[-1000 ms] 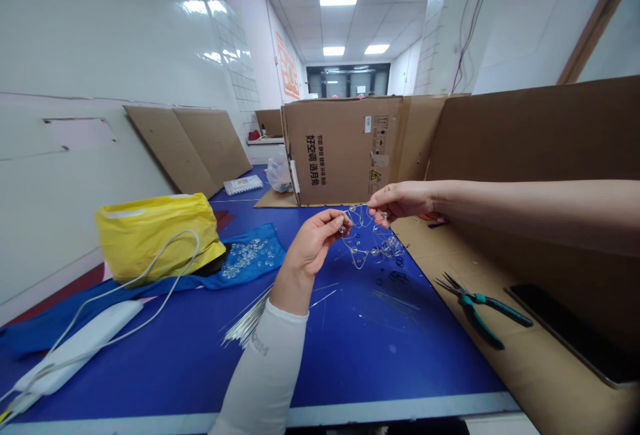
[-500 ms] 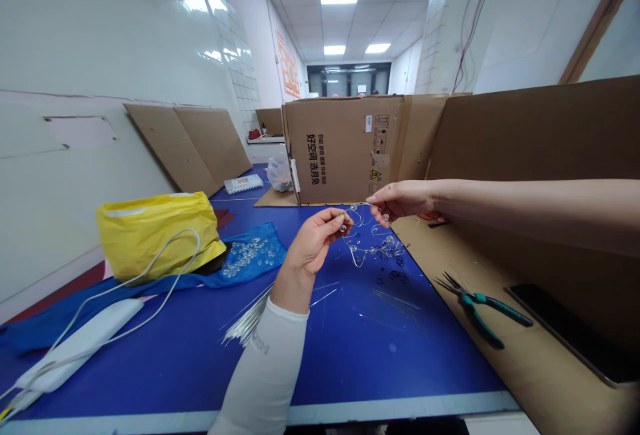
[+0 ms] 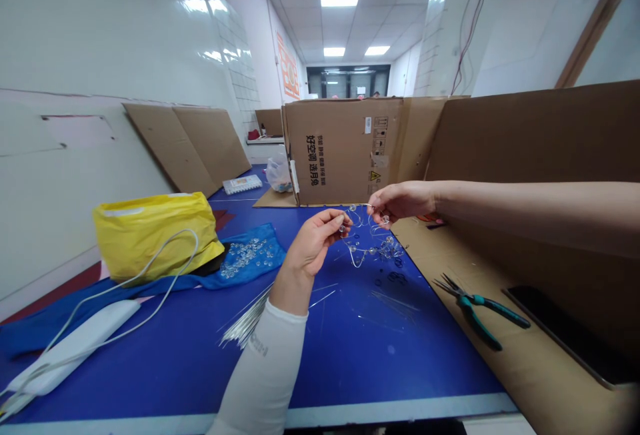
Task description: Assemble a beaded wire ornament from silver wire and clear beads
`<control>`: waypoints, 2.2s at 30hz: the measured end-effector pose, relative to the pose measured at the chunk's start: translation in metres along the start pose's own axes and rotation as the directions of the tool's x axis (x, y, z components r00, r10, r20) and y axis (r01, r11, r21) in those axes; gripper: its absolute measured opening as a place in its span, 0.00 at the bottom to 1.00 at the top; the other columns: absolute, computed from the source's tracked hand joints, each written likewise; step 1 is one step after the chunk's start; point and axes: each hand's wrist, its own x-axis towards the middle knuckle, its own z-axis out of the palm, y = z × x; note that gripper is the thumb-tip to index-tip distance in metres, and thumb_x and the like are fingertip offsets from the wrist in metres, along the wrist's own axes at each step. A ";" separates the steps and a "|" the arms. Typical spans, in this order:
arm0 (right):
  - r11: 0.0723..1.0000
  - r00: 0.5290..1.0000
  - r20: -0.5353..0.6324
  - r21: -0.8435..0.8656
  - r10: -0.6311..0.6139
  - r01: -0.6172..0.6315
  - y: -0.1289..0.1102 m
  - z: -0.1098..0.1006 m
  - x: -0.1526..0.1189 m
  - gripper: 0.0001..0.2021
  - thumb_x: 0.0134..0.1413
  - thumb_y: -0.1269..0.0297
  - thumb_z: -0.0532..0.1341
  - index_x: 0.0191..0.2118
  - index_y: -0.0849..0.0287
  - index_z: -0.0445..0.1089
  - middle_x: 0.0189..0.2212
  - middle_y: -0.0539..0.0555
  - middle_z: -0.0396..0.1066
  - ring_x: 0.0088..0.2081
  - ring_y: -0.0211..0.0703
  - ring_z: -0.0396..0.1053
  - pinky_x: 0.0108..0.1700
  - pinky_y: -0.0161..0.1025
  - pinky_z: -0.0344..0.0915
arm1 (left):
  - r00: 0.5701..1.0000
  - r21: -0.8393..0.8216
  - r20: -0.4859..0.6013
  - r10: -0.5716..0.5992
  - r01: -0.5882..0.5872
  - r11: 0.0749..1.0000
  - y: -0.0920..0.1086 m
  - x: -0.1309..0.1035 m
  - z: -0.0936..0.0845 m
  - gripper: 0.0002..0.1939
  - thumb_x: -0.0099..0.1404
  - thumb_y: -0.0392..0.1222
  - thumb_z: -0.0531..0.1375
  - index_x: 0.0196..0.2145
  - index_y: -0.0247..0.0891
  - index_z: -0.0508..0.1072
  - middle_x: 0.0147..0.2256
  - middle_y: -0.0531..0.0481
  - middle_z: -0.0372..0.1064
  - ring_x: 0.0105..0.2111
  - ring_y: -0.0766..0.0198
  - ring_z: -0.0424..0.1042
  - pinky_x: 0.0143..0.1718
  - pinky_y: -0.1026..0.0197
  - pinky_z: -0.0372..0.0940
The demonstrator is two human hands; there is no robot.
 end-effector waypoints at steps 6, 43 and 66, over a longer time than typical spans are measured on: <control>1.000 0.999 -0.036 -0.020 0.013 -0.014 -0.001 0.002 -0.002 0.05 0.54 0.66 0.65 0.37 0.59 0.77 0.31 0.52 0.77 0.32 0.38 0.74 0.38 0.36 0.72 | 1.000 -0.014 -0.002 -0.002 0.002 1.000 0.000 0.000 0.000 0.08 0.54 0.37 0.73 0.29 0.32 0.79 0.30 0.49 0.75 0.30 0.67 0.71 0.37 0.62 0.64; 0.995 0.994 -0.110 -0.093 0.017 -0.028 -0.003 0.002 0.006 0.16 0.49 0.54 0.75 0.34 0.63 0.78 0.34 0.54 0.79 0.34 0.39 0.76 0.41 0.38 0.73 | 1.000 -0.010 -0.007 0.000 0.000 1.000 -0.003 0.001 -0.003 0.07 0.54 0.36 0.72 0.30 0.32 0.79 0.31 0.48 0.74 0.30 0.67 0.71 0.37 0.62 0.64; 0.995 0.994 -0.106 -0.092 0.038 -0.048 -0.008 0.001 0.004 0.10 0.54 0.60 0.71 0.34 0.63 0.77 0.33 0.54 0.78 0.35 0.39 0.75 0.41 0.39 0.73 | 1.000 -0.011 0.005 -0.001 0.001 1.000 -0.003 0.002 -0.004 0.08 0.54 0.37 0.72 0.30 0.32 0.79 0.31 0.48 0.75 0.29 0.67 0.71 0.36 0.63 0.65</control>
